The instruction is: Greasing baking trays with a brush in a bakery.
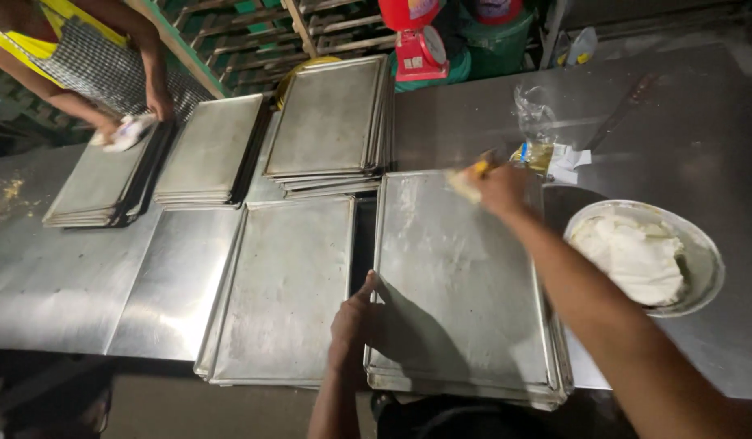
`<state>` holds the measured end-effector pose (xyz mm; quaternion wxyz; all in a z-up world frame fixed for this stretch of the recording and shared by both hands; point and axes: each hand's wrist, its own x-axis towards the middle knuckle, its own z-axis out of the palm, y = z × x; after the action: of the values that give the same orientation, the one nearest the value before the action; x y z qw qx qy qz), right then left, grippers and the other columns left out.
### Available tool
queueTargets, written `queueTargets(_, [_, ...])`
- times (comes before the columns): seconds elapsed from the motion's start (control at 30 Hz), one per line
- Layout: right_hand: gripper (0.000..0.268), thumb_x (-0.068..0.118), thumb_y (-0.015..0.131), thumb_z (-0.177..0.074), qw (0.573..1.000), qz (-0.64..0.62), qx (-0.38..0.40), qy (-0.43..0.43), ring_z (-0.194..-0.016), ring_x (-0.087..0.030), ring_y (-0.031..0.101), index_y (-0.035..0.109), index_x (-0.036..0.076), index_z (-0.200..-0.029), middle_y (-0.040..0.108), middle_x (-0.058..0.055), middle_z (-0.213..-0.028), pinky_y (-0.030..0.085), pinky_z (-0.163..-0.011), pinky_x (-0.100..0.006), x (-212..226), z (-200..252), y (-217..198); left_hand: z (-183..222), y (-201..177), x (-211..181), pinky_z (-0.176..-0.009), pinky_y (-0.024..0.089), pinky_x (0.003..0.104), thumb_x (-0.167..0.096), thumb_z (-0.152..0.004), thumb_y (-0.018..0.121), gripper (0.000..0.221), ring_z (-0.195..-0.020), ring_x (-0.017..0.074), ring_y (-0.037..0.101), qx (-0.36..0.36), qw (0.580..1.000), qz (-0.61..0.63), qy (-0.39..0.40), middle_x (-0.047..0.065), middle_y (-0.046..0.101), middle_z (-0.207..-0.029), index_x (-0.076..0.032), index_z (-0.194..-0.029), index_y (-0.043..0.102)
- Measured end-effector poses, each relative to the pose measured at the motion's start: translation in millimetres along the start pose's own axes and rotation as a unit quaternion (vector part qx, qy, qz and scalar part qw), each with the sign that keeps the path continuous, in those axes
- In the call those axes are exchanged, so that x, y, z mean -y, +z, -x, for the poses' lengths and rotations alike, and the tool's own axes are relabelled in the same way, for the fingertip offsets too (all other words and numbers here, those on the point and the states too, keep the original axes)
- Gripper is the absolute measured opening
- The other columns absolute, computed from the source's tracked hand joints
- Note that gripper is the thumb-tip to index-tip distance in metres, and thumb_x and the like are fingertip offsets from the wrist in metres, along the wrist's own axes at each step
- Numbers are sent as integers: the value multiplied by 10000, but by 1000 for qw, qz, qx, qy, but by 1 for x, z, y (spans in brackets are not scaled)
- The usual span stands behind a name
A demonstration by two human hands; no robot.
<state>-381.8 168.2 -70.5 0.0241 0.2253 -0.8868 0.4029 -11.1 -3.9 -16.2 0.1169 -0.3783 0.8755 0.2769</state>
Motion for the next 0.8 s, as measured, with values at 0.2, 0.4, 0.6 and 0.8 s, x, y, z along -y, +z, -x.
queueTargets(0.2, [446, 549, 719, -868, 986, 36, 114, -116, -742, -301, 722, 806, 111, -882, 760, -114, -825, 544, -709, -437, 102, 59, 15, -8, -17, 7, -900, 563, 482, -364, -857, 676, 725, -1062, 383, 705, -6, 998, 51, 32, 223, 729, -1122, -423, -1526, 403])
queueTargets(0.4, [369, 473, 733, -833, 986, -15, 85, -141, -714, -246, 750, 799, 149, -996, 782, -60, -840, 571, -686, -380, 123, 116, -43, -76, -39, 118, -870, 555, 515, -367, -874, 625, 734, -996, 414, 707, -67, 996, -40, 52, 241, 730, -1066, -376, -1566, 381])
queueTargets(0.6, [391, 511, 748, -879, 969, 234, 0, -80, -617, -279, 710, 792, 127, -936, 738, -93, -694, 547, -670, -419, 93, 194, -78, -89, -99, 271, -557, 495, 371, -224, -967, 619, 553, -602, 191, 589, 3, 967, 251, 37, 116, 700, -789, -276, -1511, 535])
queueTargets(0.8, [357, 481, 747, -872, 982, 160, -81, -54, -621, -282, 697, 801, 131, -918, 743, -91, -732, 540, -661, -410, 110, 214, -76, -88, -158, 357, -478, 405, 327, -138, -978, 582, 579, -539, 147, 469, 39, 932, 356, -53, 43, 594, -744, -304, -1530, 527])
